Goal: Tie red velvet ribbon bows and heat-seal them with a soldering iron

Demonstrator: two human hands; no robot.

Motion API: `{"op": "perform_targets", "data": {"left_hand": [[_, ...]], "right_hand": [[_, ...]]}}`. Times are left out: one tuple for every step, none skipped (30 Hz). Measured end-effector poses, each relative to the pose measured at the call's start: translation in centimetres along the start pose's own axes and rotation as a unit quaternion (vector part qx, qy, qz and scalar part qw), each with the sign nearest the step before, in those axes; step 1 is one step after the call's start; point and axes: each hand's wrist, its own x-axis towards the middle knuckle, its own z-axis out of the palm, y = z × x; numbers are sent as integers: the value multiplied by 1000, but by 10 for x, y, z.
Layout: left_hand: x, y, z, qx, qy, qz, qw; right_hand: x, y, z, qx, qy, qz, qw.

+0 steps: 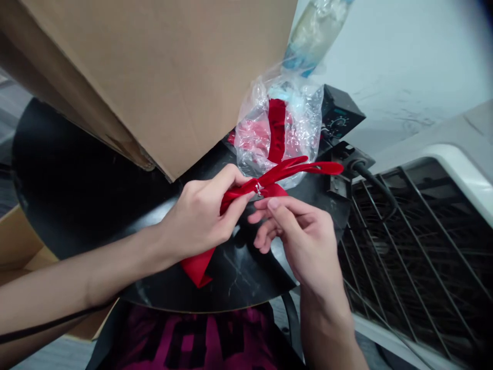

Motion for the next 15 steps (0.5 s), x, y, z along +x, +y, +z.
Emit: {"op": "perform_targets", "data": {"left_hand": [[-1,-1,0,15,8,13,1000],[-2,-2,1,28,12,25,999],[-2,-3,1,39,14,37,998],[-3,-4,1,48,17,52,997],[-3,-5,2,55,17,68,996],[-3,-6,2,60,19,84,994],[-3,-7,3,64,23,102,992],[-3,-8,4,67,27,116,991],[-3,-9,4,70,30,128,989],[-3,-10,5,72,33,137,987],[-3,-11,5,74,34,143,986],[-3,-11,5,75,36,150,985],[-3,-12,5,77,36,156,984],[-3,-12,5,82,35,160,983],[-4,-11,5,89,35,163,982]], "right_hand": [[1,2,2,19,-6,10,1000],[2,4,3,33,-8,15,999],[3,4,4,45,-8,15,999],[4,5,4,56,-9,13,998],[5,6,5,67,-7,9,998],[5,6,5,77,-5,6,997],[6,7,6,86,-3,6,996],[7,7,6,94,-4,9,996],[7,7,7,101,-5,12,995],[7,8,7,107,-6,15,994],[8,8,7,111,-6,17,994],[8,8,7,114,-5,18,993],[8,7,7,116,-2,17,993],[8,7,7,116,3,15,993],[8,7,7,114,9,11,993]]}}
